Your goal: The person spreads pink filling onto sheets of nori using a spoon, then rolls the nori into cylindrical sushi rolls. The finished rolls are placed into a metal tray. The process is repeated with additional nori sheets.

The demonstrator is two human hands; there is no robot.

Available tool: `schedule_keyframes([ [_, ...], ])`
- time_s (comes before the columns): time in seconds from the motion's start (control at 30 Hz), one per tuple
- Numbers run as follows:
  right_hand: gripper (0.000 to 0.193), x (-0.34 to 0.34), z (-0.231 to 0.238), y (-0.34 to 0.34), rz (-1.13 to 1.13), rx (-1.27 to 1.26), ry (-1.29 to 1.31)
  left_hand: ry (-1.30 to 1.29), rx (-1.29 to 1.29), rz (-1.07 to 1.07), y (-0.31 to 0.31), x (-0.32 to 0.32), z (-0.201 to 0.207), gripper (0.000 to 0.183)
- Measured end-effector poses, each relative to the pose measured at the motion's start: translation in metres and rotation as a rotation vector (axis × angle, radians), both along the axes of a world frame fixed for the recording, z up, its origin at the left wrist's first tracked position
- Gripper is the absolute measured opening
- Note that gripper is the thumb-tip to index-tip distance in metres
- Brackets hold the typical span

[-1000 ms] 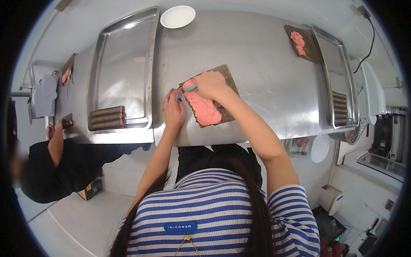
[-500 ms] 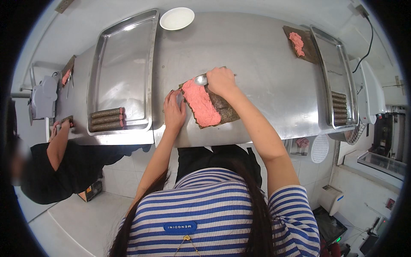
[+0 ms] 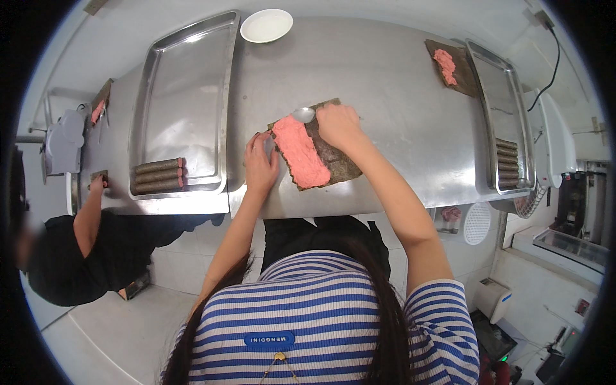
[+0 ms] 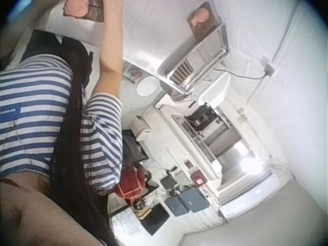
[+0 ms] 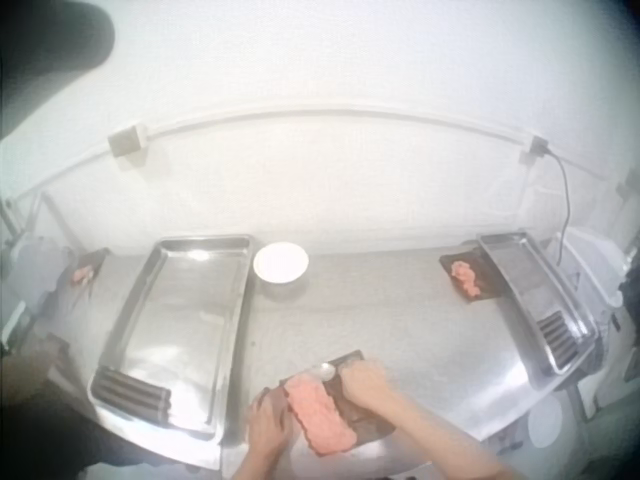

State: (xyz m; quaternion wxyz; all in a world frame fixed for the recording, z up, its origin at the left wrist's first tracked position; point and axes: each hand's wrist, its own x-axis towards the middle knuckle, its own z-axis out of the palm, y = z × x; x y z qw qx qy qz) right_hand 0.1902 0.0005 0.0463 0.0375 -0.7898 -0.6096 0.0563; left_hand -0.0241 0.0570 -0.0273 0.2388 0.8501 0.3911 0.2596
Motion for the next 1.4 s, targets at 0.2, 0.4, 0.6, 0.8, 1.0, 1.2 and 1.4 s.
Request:
schedule_keyframes([
  [0.2, 0.014, -0.019, -0.002, -0.038, 0.162, -0.097, 0.073, -0.008, -0.011, -0.005, 0.001, -0.001, -0.001, 0.041],
  [0.4, 0.013, -0.034, -0.004, -0.075, 0.229, -0.076, 0.072, -0.014, 0.004, -0.003, 0.001, -0.001, -0.004, 0.040],
  [0.6, 0.011, -0.023, 0.010, -0.093, 0.319, -0.178, 0.097, -0.005, 0.017, -0.004, 0.001, -0.001, -0.004, 0.040],
  [0.8, 0.009, -0.011, 0.003, -0.069, 0.319, 0.011, 0.097, -0.003, 0.009, 0.013, 0.001, 0.000, -0.003, 0.040],
  [1.0, 0.009, -0.003, -0.024, -0.033, 0.258, 0.126, 0.050, 0.008, -0.004, 0.013, 0.001, -0.001, -0.003, 0.040],
  [1.2, 0.012, 0.008, -0.028, -0.002, 0.159, 0.121, 0.051, 0.013, 0.004, 0.001, 0.002, -0.001, -0.003, 0.040],
  [1.4, 0.014, 0.018, -0.023, 0.012, 0.068, -0.022, 0.004, -0.003, -0.022, 0.007, 0.002, 0.000, -0.003, 0.040],
])
